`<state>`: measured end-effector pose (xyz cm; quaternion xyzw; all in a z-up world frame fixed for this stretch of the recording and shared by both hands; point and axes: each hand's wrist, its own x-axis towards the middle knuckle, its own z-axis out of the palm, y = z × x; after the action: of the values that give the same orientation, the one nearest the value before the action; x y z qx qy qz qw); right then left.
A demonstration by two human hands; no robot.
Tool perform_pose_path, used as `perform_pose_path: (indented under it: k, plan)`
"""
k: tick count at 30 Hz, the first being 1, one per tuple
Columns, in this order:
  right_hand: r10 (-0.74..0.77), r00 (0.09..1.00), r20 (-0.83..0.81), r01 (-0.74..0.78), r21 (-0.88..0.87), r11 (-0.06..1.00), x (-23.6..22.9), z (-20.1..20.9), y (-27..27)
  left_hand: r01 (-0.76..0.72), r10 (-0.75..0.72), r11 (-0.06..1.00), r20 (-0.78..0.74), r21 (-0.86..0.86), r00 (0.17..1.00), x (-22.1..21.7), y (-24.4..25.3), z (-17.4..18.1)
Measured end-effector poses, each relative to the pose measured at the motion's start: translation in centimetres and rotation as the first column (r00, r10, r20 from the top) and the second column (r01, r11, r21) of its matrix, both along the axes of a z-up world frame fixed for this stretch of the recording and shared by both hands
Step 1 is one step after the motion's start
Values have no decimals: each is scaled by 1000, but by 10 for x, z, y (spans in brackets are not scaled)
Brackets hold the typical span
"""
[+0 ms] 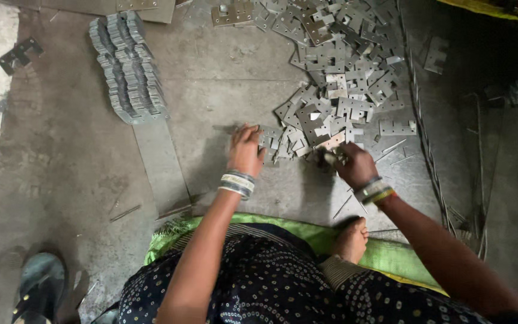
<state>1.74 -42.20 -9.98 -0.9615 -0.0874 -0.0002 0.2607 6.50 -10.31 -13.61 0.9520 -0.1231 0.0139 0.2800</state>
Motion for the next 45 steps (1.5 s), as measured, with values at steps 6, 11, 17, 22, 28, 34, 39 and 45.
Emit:
perform_pose_path:
  k: [6, 11, 17, 22, 28, 34, 39, 45]
  plan:
    - [48, 999, -20, -51, -254, 966, 68, 16, 47, 146, -179, 956, 108, 255, 978, 17, -12, -25]
    - [15, 973, -228, -99, -359, 928, 64, 11, 60, 215, -238, 874, -2, 436, 971, -3, -5, -4]
    - [81, 962, -262, -182, -388, 903, 48, 6, 53, 246, -353, 813, 110, 528, 929, -28, 12, 23]
    - [-38, 965, -260, -53, -335, 941, 54, -13, 29, 124, -51, 969, -322, 211, 945, -33, 28, 45]
    - [-51, 991, 125, 61, -73, 995, 76, -33, -37, -203, 163, 973, -304, -106, 939, -72, 69, 30]
    - [-253, 939, 231, 308, -247, 919, 110, -33, -109, -381, 387, 921, -278, 76, 879, -71, 43, 53]
    - [-313, 949, 42, 312, -287, 906, 95, -35, -106, -364, 375, 926, -135, 96, 917, -49, 8, 28]
    - [-169, 977, -130, 92, -457, 885, 46, -63, -68, -343, 278, 934, -402, -97, 872, -51, 7, -16]
